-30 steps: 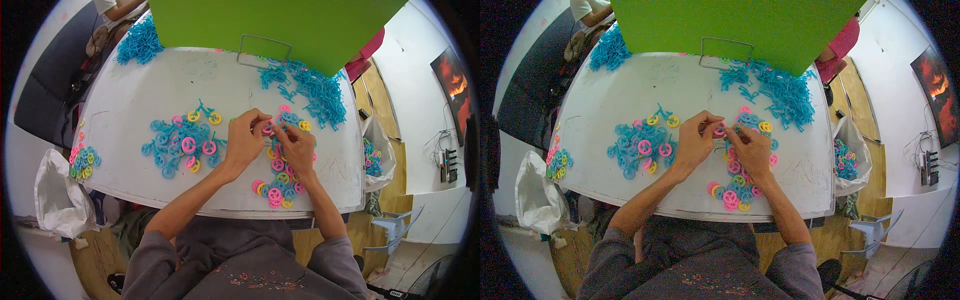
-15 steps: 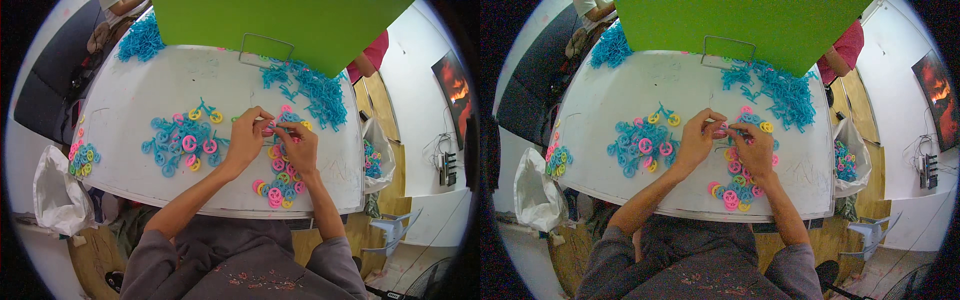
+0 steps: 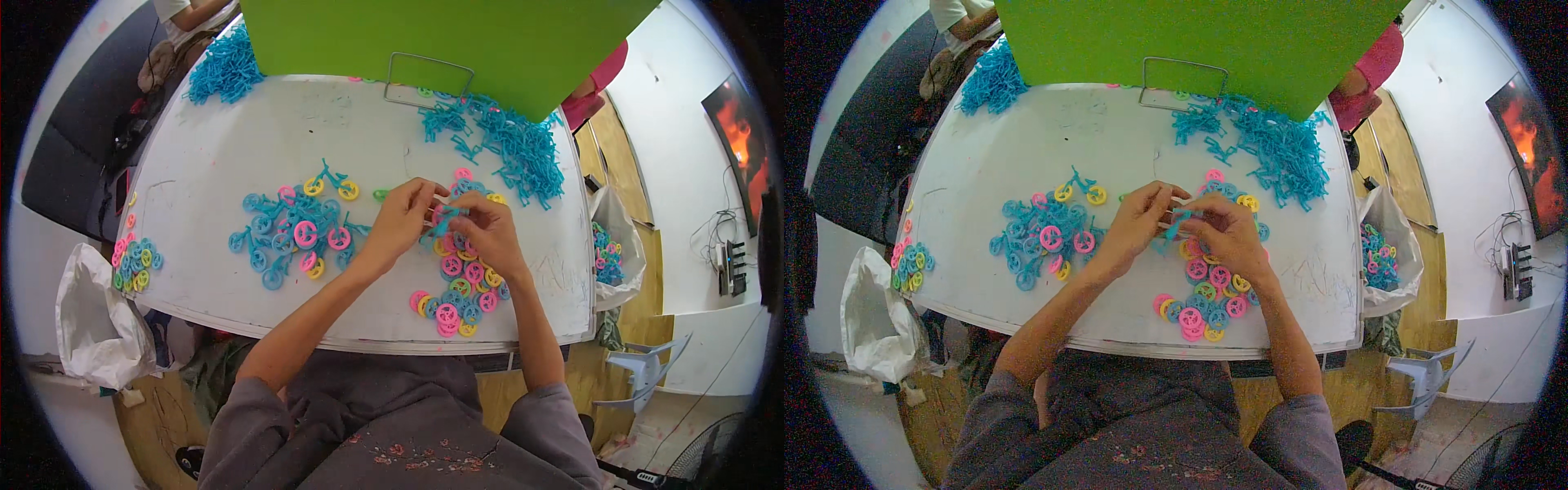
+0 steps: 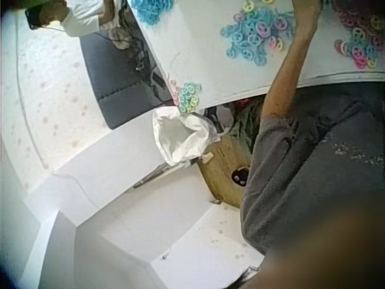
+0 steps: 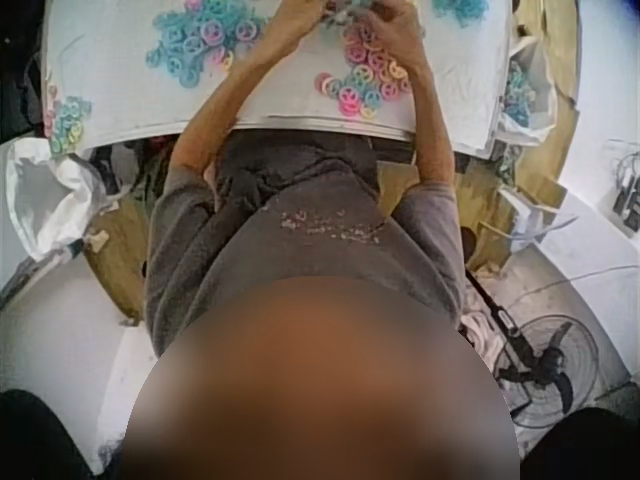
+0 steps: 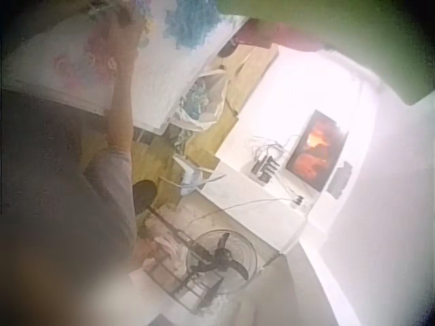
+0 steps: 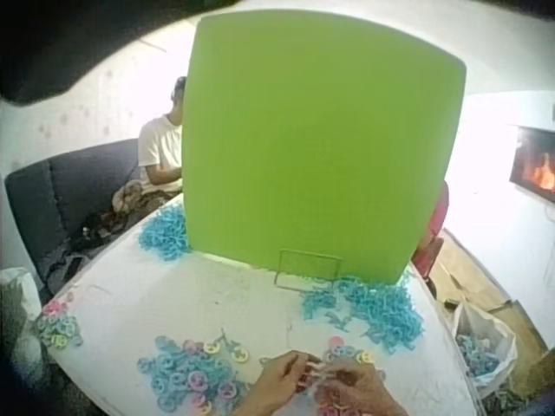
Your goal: Assembling and connecting colorful plastic toy gears on a workbench.
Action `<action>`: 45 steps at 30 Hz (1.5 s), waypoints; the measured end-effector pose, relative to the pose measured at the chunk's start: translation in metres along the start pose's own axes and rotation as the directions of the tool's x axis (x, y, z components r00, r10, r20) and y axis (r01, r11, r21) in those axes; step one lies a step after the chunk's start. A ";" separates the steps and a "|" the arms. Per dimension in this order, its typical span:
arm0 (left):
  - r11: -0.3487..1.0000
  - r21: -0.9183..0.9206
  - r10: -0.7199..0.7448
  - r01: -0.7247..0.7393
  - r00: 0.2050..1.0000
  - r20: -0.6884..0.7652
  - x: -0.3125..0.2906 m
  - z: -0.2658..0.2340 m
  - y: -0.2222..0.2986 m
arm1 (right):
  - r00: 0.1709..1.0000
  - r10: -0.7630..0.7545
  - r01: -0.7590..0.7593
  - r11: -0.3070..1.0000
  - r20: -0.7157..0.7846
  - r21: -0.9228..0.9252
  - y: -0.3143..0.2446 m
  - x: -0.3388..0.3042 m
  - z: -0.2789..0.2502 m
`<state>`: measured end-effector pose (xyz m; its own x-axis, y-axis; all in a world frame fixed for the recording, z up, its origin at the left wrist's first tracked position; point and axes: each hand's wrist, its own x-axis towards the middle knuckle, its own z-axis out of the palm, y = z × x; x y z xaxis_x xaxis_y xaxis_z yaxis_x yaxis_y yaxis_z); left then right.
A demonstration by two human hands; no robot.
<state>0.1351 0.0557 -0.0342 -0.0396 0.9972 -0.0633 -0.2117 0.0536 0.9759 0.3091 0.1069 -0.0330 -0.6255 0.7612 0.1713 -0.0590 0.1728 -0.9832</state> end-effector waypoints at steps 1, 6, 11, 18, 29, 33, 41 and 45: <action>0.999 0.024 0.046 -0.046 0.999 0.026 0.002 -0.002 -0.005 | 0.998 -0.061 0.060 0.993 -0.014 -0.098 0.003 0.001 -0.002; 0.652 0.719 0.292 -0.242 0.955 0.057 -0.011 0.013 -0.019 | 0.966 -0.050 0.042 0.998 -0.255 -0.035 -0.014 0.002 0.002; 0.610 0.716 0.341 -0.338 0.928 0.148 -0.013 0.017 -0.021 | 0.930 -0.055 0.107 0.987 -0.364 0.124 -0.007 0.003 -0.001; 0.794 0.583 0.223 -0.173 0.975 -0.014 -0.003 0.002 -0.009 | 0.929 0.044 0.017 0.987 -0.366 0.162 0.000 0.002 -0.010; 0.998 -0.059 0.018 -0.017 1.000 0.017 -0.002 -0.001 0.008 | 0.958 0.005 -0.031 0.996 -0.286 -0.087 0.012 0.000 -0.003; 0.999 -0.033 0.013 -0.013 1.000 -0.007 -0.001 -0.006 0.007 | 0.965 -0.055 -0.015 0.966 -0.258 -0.259 0.007 0.000 0.004; 0.990 0.054 0.137 -0.133 0.988 -0.073 0.003 -0.003 -0.003 | 0.970 0.020 -0.087 0.960 -0.243 -0.266 0.002 -0.001 0.006; 0.956 0.224 0.219 -0.188 0.968 -0.125 0.000 0.004 -0.004 | 0.972 0.071 -0.109 0.980 -0.222 -0.164 0.009 -0.001 0.001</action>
<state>0.1395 0.0554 -0.0377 -0.2064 0.9702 0.1266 0.0240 -0.1243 0.9920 0.3081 0.1073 -0.0423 -0.4395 0.8915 0.1104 0.1381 0.1885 -0.9723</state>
